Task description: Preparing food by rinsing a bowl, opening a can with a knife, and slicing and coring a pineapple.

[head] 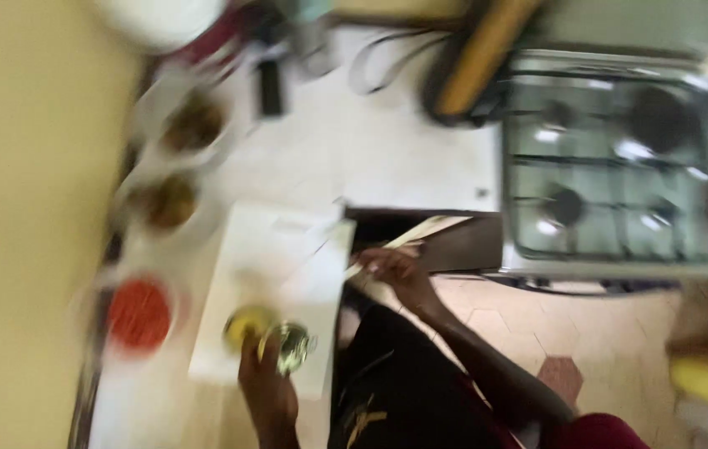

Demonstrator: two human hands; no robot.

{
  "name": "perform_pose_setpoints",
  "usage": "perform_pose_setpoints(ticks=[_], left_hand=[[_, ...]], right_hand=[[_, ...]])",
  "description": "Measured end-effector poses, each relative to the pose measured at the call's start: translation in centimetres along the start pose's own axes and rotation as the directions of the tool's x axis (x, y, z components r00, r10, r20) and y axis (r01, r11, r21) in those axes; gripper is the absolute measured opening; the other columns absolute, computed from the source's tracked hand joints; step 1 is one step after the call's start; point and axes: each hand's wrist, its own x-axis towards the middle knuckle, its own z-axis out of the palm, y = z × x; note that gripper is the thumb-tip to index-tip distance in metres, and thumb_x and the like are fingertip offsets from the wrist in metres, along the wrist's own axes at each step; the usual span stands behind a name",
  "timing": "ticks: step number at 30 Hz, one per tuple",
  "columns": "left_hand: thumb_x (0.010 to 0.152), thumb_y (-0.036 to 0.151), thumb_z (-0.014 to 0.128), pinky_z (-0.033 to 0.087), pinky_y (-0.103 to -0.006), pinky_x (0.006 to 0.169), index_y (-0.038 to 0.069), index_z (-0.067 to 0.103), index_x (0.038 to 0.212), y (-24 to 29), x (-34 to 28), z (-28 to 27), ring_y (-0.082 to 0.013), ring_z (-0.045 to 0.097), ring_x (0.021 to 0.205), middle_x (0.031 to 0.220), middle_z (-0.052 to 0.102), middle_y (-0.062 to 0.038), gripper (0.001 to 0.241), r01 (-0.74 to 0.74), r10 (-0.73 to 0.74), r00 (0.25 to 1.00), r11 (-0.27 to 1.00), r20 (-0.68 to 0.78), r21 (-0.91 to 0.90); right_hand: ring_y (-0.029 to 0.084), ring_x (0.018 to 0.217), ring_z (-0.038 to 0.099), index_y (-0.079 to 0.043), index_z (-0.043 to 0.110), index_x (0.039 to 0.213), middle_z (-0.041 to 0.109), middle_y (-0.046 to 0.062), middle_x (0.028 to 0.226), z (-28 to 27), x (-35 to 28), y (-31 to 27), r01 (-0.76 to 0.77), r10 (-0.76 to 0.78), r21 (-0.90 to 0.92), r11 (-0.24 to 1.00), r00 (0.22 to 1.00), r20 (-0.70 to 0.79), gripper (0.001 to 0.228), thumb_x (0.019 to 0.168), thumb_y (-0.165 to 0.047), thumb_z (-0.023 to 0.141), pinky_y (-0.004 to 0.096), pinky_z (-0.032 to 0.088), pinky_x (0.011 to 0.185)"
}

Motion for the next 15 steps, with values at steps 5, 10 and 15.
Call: perform_pose_setpoints(ticks=[5, 10, 15], left_hand=[[0.097, -0.006, 0.073, 0.047, -0.0476, 0.109, 0.016, 0.079, 0.127, -8.7, 8.0, -1.9, -0.0387, 0.065, 0.123, 0.134, 0.069, -0.016, 0.038, -0.849, 0.703, 0.508, 0.308, 0.498, 0.430], [0.104, 0.022, 0.084, 0.050, -0.0596, 0.065, 0.016, 0.062, 0.145, -8.3, 12.0, 0.6, -0.0413, 0.060, 0.063, 0.130, 0.077, -0.026, 0.047, -0.920, 0.823, -0.030, -0.245, 0.567, 0.307], [0.116, 0.017, 0.070, 0.067, -0.0559, 0.074, 0.016, 0.063, 0.135, -11.8, 15.0, 1.9, -0.0394, 0.073, 0.097, 0.115, 0.068, -0.020, 0.020, 0.036, -0.027, 0.992, 0.997, 0.127, -0.071]], right_hand=[[0.021, 0.113, 0.084, 0.000, 0.080, 0.138, 0.088, 0.012, 0.122, -2.6, 0.1, -3.4, -0.161, 0.145, -0.045, 0.986, 0.958, -0.246, 0.038, 0.103, -0.015, 0.086, 0.033, 0.066, 0.098], [0.019, 0.112, 0.084, -0.002, 0.081, 0.137, 0.089, 0.014, 0.123, -3.6, 1.9, -6.6, -0.253, 0.230, -0.038, 0.967, 0.924, -0.306, 0.036, 0.105, -0.019, 0.085, 0.033, 0.068, 0.099], [0.024, 0.124, 0.085, -0.004, 0.079, 0.136, 0.089, 0.018, 0.128, -2.5, 4.1, -8.8, -0.370, 0.360, 0.022, 0.929, 0.886, -0.292, 0.039, 0.104, -0.025, 0.084, 0.036, 0.068, 0.105]])
